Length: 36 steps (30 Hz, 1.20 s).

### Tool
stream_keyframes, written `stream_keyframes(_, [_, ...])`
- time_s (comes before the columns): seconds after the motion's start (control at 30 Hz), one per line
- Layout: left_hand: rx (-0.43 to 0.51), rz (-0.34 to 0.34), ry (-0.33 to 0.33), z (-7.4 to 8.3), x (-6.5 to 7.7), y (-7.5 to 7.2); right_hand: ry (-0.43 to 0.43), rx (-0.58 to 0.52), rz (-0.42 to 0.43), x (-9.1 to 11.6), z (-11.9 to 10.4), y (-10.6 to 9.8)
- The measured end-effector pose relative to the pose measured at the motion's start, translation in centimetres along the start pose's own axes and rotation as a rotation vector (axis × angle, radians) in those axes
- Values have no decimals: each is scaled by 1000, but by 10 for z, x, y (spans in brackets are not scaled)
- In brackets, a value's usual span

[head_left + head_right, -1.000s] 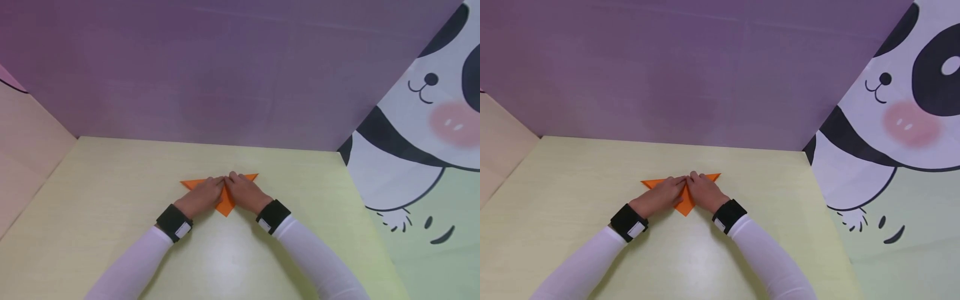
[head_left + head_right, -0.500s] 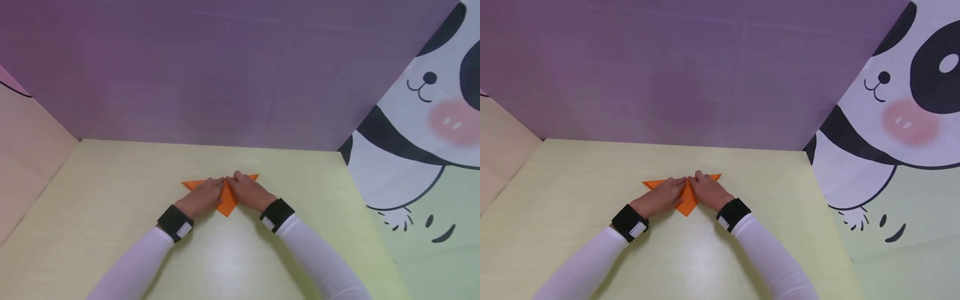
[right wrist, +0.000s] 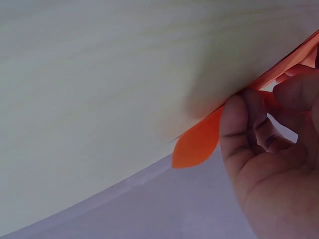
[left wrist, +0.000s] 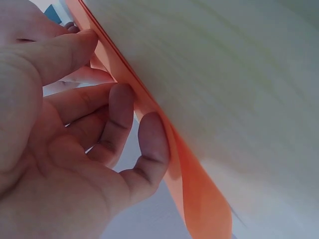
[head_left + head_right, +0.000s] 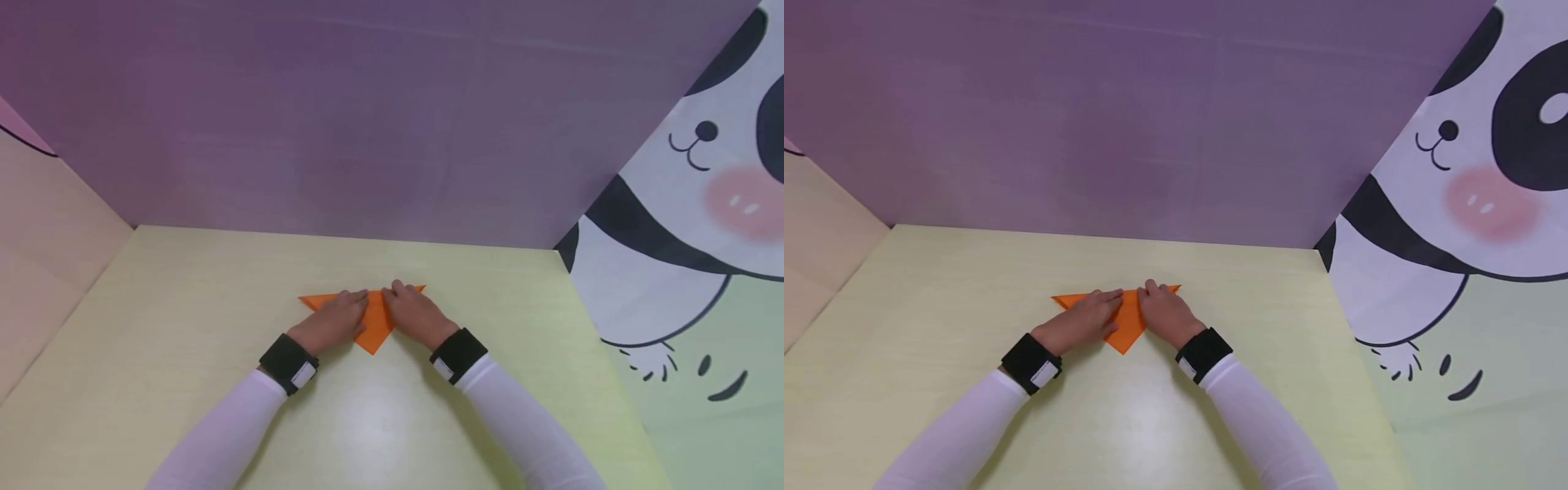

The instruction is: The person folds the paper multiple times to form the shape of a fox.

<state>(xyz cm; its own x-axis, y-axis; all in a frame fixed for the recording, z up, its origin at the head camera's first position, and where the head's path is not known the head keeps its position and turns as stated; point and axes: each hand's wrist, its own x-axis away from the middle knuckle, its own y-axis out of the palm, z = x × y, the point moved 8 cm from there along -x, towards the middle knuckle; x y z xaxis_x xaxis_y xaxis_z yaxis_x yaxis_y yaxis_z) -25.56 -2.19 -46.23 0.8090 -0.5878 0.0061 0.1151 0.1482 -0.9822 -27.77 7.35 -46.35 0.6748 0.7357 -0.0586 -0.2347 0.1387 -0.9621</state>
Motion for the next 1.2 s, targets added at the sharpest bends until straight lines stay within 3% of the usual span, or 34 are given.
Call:
stream_keyframes(0.5, [2, 17, 12, 2, 0, 0, 84, -119, -26, 15, 27, 10])
stream_keyframes(0.7, [56, 11, -22, -1, 1, 0, 83, -108, 17, 21, 34, 7])
stream_keyframes(0.97, [26, 17, -5, -2, 1, 1, 137, -136, -8, 31, 51, 11])
stream_keyframes(1.2, [38, -4, -26, -4, 1, 2, 140, -87, 3, 39, 62, 8])
